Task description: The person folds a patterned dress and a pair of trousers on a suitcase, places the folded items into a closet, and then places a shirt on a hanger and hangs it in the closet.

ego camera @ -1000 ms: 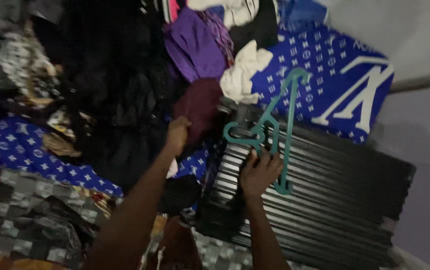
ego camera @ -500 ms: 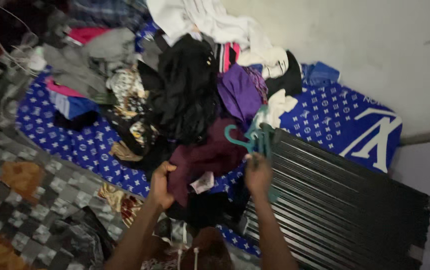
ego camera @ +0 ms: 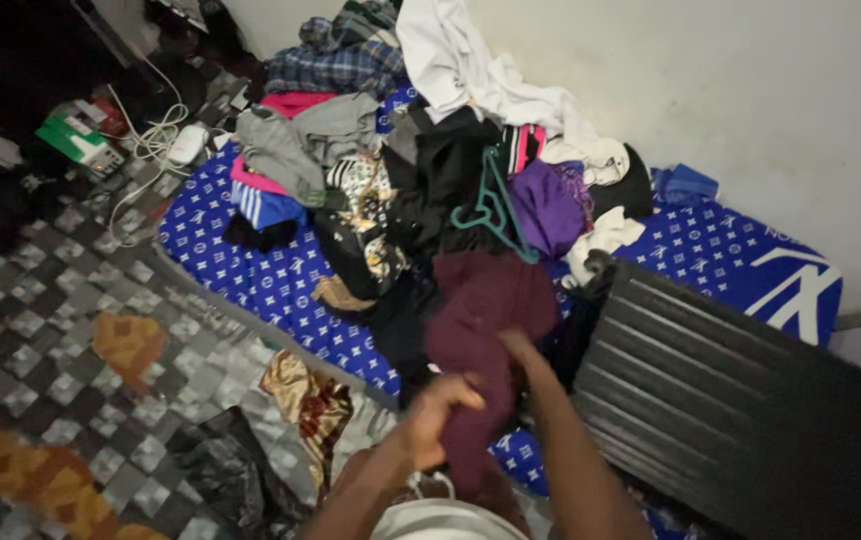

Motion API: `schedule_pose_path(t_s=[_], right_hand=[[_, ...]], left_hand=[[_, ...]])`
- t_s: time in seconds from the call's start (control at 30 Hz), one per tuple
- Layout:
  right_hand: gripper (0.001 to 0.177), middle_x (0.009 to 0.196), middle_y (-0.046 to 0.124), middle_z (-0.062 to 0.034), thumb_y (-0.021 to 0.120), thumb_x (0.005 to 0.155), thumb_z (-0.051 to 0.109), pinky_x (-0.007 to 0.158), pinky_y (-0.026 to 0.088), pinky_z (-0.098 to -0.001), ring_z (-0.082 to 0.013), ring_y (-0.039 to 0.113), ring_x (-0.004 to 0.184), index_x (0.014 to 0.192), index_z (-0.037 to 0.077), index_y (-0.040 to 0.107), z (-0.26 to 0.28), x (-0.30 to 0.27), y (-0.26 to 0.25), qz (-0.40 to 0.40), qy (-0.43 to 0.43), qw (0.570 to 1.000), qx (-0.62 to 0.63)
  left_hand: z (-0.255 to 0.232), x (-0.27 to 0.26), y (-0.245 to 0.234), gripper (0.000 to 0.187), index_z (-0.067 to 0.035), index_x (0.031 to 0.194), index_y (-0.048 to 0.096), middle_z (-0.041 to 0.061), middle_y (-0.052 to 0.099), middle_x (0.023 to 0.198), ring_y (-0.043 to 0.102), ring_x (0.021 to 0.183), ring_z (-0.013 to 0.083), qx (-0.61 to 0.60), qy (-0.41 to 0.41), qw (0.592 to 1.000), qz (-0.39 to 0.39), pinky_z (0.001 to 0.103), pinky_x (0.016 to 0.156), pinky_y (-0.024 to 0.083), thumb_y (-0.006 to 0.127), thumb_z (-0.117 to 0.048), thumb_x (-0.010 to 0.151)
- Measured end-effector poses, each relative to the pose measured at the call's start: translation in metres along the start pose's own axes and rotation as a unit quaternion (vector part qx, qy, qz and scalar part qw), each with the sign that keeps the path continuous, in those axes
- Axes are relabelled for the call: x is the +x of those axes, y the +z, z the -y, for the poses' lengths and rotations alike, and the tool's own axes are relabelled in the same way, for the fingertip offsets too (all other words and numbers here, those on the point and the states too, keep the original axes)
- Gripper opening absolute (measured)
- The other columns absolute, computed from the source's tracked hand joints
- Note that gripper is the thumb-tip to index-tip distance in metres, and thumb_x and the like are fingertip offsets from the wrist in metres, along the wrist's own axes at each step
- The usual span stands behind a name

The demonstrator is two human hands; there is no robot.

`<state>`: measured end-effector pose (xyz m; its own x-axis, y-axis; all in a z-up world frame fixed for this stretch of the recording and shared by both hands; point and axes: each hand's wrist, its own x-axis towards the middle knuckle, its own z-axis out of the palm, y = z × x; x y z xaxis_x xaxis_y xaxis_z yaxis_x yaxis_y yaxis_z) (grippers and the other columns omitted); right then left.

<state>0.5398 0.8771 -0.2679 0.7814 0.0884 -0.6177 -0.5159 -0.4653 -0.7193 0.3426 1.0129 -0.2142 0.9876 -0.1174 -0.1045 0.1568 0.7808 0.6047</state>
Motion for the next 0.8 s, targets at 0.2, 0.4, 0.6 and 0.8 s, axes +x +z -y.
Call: schedule_pose_path(t_s=[0.2,0.4,0.6,0.8], right_hand=[[0.054,0.117,0.071,-0.0131,0.077,0.081,0.018,0.095,0.057,-0.0432,-0.0281,0.069,0.106,0.130,0.000,0.063,-0.016,-0.117,0.026,0.104,0.022,0.942,0.318],[0.056,0.116,0.074,-0.0099,0.080,0.075,0.006,0.093,0.058,-0.0405,-0.0232,0.071,0.103,0.128,0.000,0.064,0.013,-0.273,0.000,0.157,-0.086,0.957,0.227],[0.068,0.137,0.066,-0.0088,0.082,0.080,0.012,0.110,0.049,-0.0404,-0.0203,0.064,0.124,0.141,0.004,0.054,-0.084,-0.341,0.030,0.293,0.018,0.941,0.168],[0.071,0.136,0.057,-0.0199,0.070,0.090,0.040,0.104,0.050,-0.0590,-0.0379,0.063,0.124,0.143,0.001,0.044,-0.168,-0.302,-0.005,0.230,-0.017,0.835,0.500]], left_hand=[[-0.024,-0.064,-0.040,0.044,-0.017,0.121,0.065,0.006,0.066,0.127,0.061,0.124,0.0169,0.125,-0.019,0.991,0.042,0.034,0.112,0.044,0.057,-0.051,0.093],[-0.048,-0.016,-0.068,0.074,-0.007,0.118,0.068,0.011,0.071,0.104,0.071,0.094,0.0251,-0.037,-0.244,0.947,-0.203,0.041,0.083,0.059,0.048,-0.073,0.089],[0.018,0.047,-0.071,0.043,0.006,0.124,0.066,0.015,0.073,0.117,0.073,0.104,0.0261,0.006,-0.194,0.980,0.051,0.040,0.098,0.058,0.070,-0.026,0.096],[-0.004,-0.061,0.046,0.074,-0.005,0.156,0.037,0.010,0.065,0.130,0.064,0.115,0.0200,0.011,-0.199,0.980,0.007,0.037,0.104,0.051,0.066,-0.010,0.087]])
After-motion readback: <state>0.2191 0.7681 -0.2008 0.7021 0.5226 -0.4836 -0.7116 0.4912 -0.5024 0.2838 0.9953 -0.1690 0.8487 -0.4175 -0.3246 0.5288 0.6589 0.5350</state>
